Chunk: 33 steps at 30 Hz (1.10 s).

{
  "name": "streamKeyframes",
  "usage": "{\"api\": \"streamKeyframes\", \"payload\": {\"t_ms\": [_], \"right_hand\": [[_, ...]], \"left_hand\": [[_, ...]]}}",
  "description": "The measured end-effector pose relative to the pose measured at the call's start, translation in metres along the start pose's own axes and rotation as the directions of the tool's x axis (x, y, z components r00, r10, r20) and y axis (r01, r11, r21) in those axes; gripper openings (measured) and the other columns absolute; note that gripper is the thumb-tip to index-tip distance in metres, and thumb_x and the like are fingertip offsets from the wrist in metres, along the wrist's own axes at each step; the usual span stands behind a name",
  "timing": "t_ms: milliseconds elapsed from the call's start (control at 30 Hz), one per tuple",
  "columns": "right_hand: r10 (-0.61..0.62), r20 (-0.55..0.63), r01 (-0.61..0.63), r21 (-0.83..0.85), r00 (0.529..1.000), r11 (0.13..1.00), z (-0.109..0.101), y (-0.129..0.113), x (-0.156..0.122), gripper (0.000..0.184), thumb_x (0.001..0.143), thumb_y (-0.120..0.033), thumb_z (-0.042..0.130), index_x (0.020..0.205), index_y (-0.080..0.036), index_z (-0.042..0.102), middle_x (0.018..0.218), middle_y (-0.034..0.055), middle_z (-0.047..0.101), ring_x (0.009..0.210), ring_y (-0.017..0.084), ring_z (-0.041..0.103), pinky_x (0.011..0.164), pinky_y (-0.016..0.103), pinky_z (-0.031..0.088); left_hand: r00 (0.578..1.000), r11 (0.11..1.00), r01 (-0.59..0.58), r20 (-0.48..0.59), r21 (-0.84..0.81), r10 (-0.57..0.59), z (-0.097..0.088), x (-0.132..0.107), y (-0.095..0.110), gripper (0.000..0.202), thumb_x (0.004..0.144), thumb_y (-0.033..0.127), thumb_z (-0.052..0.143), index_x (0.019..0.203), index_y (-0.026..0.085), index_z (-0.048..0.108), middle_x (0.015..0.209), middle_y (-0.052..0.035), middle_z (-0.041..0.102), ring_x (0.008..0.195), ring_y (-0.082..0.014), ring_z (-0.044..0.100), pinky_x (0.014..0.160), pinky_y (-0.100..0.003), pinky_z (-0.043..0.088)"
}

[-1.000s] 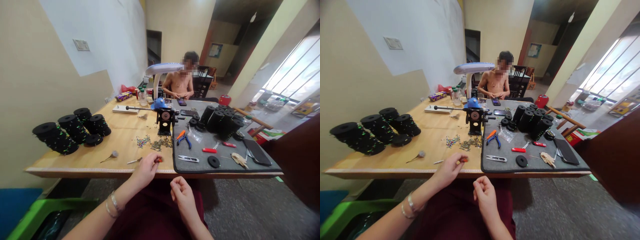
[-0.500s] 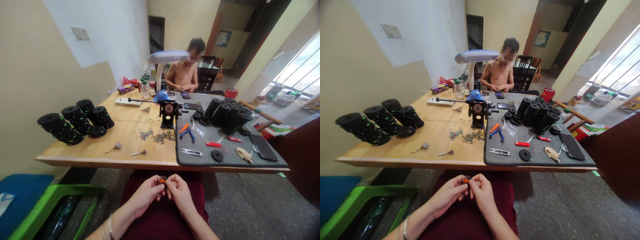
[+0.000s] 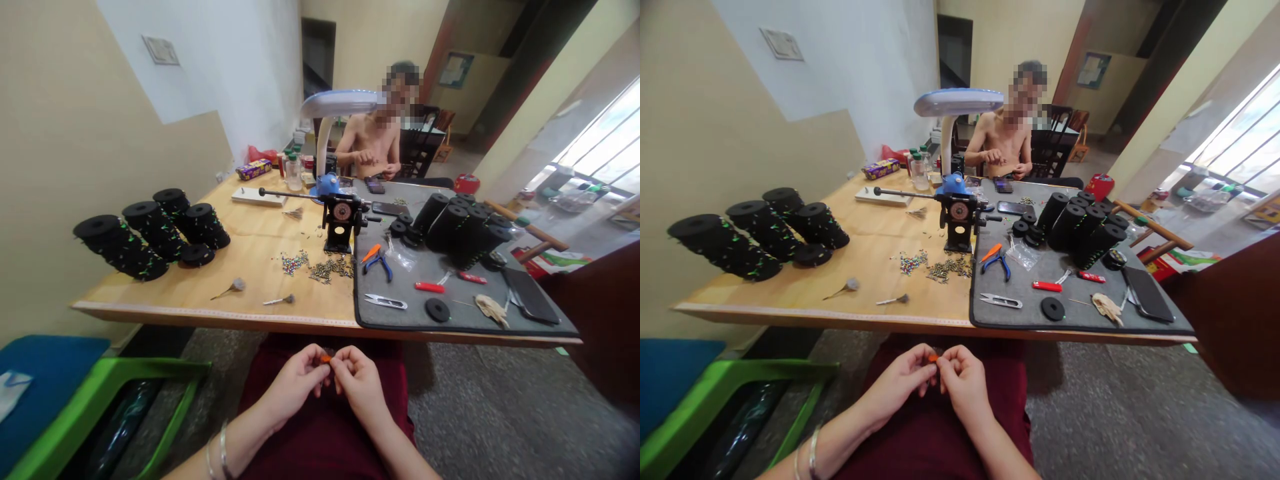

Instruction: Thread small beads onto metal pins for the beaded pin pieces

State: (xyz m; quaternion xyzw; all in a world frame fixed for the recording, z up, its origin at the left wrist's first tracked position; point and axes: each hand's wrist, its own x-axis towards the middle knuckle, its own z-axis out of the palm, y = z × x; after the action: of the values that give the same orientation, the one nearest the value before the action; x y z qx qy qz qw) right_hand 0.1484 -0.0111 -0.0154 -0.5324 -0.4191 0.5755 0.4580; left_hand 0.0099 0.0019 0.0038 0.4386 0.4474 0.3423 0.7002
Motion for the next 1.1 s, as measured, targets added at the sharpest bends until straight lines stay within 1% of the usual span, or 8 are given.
{"api": "streamKeyframes", "payload": {"t_ms": [167, 233, 433, 633, 767, 867, 1000, 1100], "right_hand": [[0.013, -0.011, -0.012, 0.020, 1.000, 1.000, 0.001, -0.002, -0.001, 0.036, 0.072, -0.050, 0.066, 0.068, -0.018, 0.049, 0.040, -0.0083, 0.046, 0.036, 0.006, 0.036, 0.040, 0.019, 0.025], [0.023, -0.010, -0.022, 0.029, 1.000, 0.999, 0.001, -0.002, -0.001, 0.036, 0.071, -0.050, 0.066, 0.068, -0.018, 0.049, 0.040, -0.0088, 0.045, 0.035, 0.006, 0.034, 0.040, 0.019, 0.025], [0.063, 0.035, -0.064, 0.040, 0.997, 0.997, -0.002, 0.003, 0.000, 0.038, 0.072, -0.052, 0.065, 0.069, -0.017, 0.050, 0.040, -0.0082, 0.045, 0.036, 0.005, 0.032, 0.040, 0.019, 0.021], [0.102, 0.043, -0.105, 0.064, 0.994, 0.992, -0.003, 0.003, -0.007, 0.040, 0.070, -0.053, 0.066, 0.065, -0.019, 0.047, 0.040, -0.0099, 0.040, 0.036, 0.005, 0.029, 0.040, 0.019, 0.019], [0.132, 0.096, -0.138, 0.062, 0.987, 0.988, -0.002, 0.002, -0.010, 0.042, 0.069, -0.054, 0.067, 0.064, -0.018, 0.047, 0.039, -0.0102, 0.039, 0.035, 0.004, 0.026, 0.039, 0.019, 0.016], [0.149, 0.128, -0.159, 0.072, 0.981, 0.985, -0.001, 0.002, -0.010, 0.041, 0.068, -0.053, 0.068, 0.064, -0.018, 0.048, 0.039, -0.0102, 0.039, 0.035, 0.004, 0.025, 0.039, 0.019, 0.014], [0.174, 0.145, -0.191, 0.114, 0.974, 0.975, -0.001, 0.000, -0.010, 0.039, 0.068, -0.051, 0.069, 0.064, -0.018, 0.047, 0.038, -0.0112, 0.037, 0.034, 0.003, 0.022, 0.038, 0.019, 0.013], [0.183, 0.148, -0.202, 0.125, 0.972, 0.971, 0.000, -0.001, -0.010, 0.039, 0.067, -0.050, 0.069, 0.063, -0.018, 0.048, 0.036, -0.0115, 0.037, 0.034, 0.003, 0.022, 0.039, 0.019, 0.012]], "left_hand": [[0.996, 0.975, 0.089, 0.017, -0.205, -0.087, 0.001, -0.001, -0.001, 0.026, 0.069, 0.032, 0.070, 0.079, 0.016, 0.052, 0.074, 0.0007, 0.057, 0.063, -0.0109, 0.055, 0.055, -0.023, 0.041], [0.993, 0.959, 0.114, 0.019, -0.259, -0.113, 0.000, -0.001, 0.000, 0.027, 0.067, 0.030, 0.072, 0.080, 0.016, 0.052, 0.073, 0.0015, 0.056, 0.062, -0.0098, 0.055, 0.057, -0.023, 0.041], [0.994, 0.986, 0.107, 0.014, -0.127, -0.106, -0.001, 0.001, -0.002, 0.023, 0.071, 0.032, 0.068, 0.073, 0.015, 0.053, 0.056, 0.0041, 0.052, 0.051, -0.0075, 0.047, 0.050, -0.021, 0.033], [0.979, 0.938, 0.195, 0.000, -0.285, -0.204, -0.004, 0.004, -0.006, 0.023, 0.069, 0.030, 0.068, 0.072, 0.016, 0.051, 0.057, 0.0055, 0.048, 0.050, -0.0061, 0.044, 0.048, -0.019, 0.027], [0.975, 0.930, 0.211, 0.001, -0.300, -0.221, -0.005, 0.005, -0.007, 0.023, 0.068, 0.029, 0.069, 0.069, 0.016, 0.050, 0.057, 0.0057, 0.046, 0.050, -0.0055, 0.041, 0.048, -0.018, 0.025], [0.983, 0.952, 0.173, -0.023, -0.253, -0.184, -0.005, 0.006, -0.008, 0.022, 0.069, 0.030, 0.067, 0.071, 0.016, 0.050, 0.058, 0.0059, 0.045, 0.051, -0.0061, 0.041, 0.049, -0.019, 0.027], [0.996, 0.997, 0.044, -0.078, -0.066, -0.049, -0.006, 0.005, -0.008, 0.021, 0.074, 0.034, 0.064, 0.074, 0.017, 0.051, 0.059, 0.0057, 0.046, 0.052, -0.0081, 0.041, 0.051, -0.020, 0.030], [0.994, 0.998, -0.029, -0.101, 0.057, 0.034, -0.005, 0.004, -0.006, 0.022, 0.076, 0.037, 0.062, 0.073, 0.017, 0.052, 0.058, 0.0057, 0.045, 0.053, -0.0094, 0.040, 0.051, -0.022, 0.031]]}}
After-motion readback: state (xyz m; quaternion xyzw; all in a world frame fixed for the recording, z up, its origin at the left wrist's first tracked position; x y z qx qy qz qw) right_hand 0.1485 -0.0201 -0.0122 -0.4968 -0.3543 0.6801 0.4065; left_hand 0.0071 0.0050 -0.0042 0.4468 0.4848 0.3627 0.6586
